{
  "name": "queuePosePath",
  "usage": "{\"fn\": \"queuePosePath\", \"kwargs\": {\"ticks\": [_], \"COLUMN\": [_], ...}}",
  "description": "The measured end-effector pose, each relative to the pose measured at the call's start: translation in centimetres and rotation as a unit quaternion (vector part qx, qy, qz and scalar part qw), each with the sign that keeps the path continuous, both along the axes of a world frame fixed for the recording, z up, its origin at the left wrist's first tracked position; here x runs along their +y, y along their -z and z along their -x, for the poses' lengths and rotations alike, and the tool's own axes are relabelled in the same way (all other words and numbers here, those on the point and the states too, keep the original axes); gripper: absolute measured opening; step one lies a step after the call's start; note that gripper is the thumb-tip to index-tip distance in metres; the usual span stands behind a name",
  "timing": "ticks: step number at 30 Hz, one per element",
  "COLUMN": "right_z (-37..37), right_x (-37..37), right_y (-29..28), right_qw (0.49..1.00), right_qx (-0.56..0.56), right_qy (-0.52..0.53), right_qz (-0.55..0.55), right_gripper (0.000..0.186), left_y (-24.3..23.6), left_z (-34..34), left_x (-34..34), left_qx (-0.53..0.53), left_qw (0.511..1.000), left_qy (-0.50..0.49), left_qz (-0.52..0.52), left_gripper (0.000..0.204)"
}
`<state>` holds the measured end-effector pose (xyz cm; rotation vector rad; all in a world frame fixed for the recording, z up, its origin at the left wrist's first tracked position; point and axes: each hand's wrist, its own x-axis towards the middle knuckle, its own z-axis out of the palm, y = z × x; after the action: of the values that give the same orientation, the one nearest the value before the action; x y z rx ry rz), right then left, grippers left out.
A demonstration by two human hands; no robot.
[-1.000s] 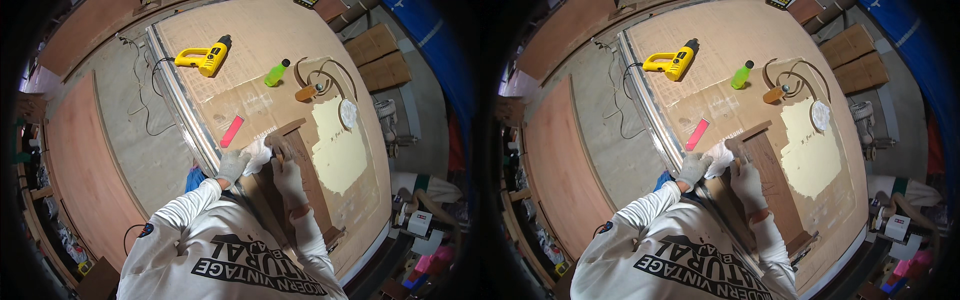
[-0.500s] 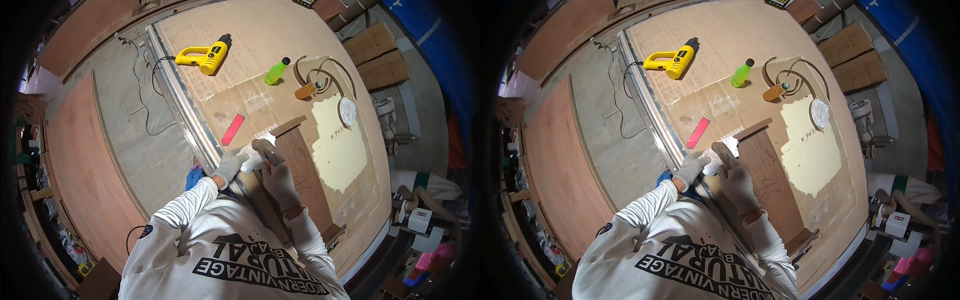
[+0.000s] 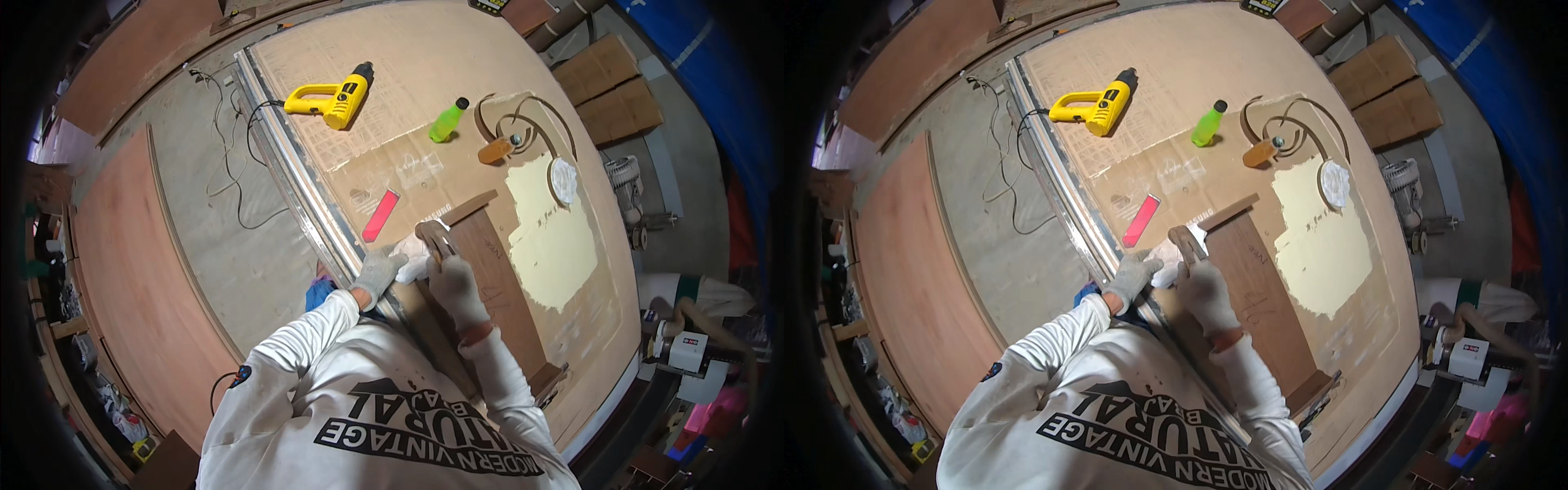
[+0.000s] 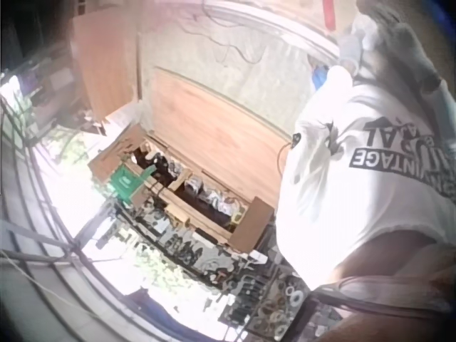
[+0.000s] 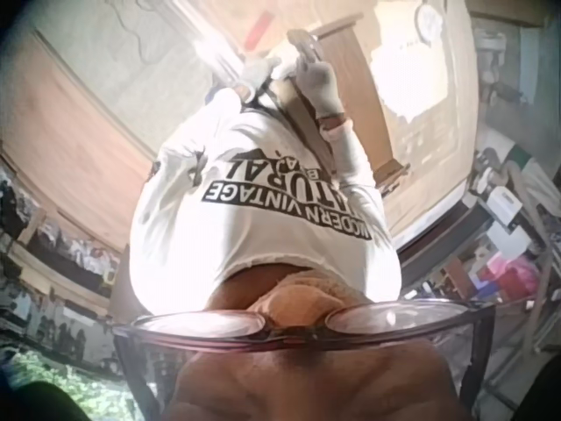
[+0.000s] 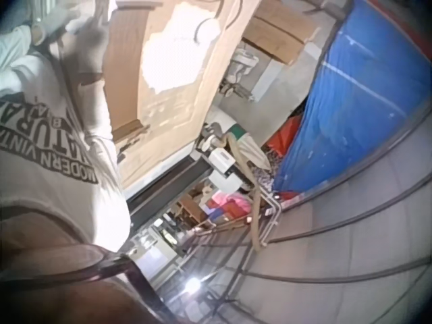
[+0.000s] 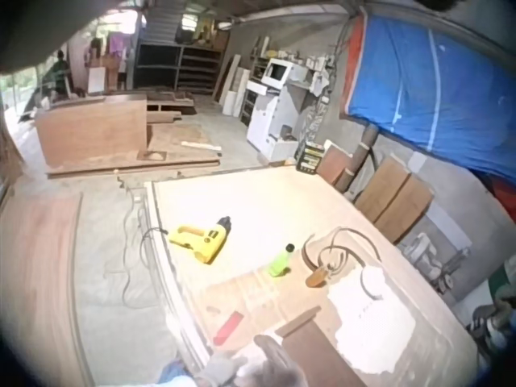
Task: The person applies adhesive and veneer edging to a wooden cabinet box, using a hammer to secure it, a heat gun to bond the adhesive, and a scraper to trim the excess.
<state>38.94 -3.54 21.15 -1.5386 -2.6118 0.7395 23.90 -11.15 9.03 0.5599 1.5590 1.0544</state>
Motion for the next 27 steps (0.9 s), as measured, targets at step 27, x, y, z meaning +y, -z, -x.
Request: {"fn": "queuePosePath", "kwargs": {"ticks": [27], "right_z": [-6.2], "right_x": [-5.4], "right_y": [-3.2], "right_qw": [0.97], "right_qx": [0.2], "right_qy": [0.133], "right_qz": [0.046], "right_gripper": [0.044], "left_y": [-3.2], "left_z": [8.5], "left_x": [-4.0], "left_qx": [-0.181], "left_qw": [0.983], "left_qy": [0.011], "left_qz": [0.023], "left_gripper": [0.047]}}
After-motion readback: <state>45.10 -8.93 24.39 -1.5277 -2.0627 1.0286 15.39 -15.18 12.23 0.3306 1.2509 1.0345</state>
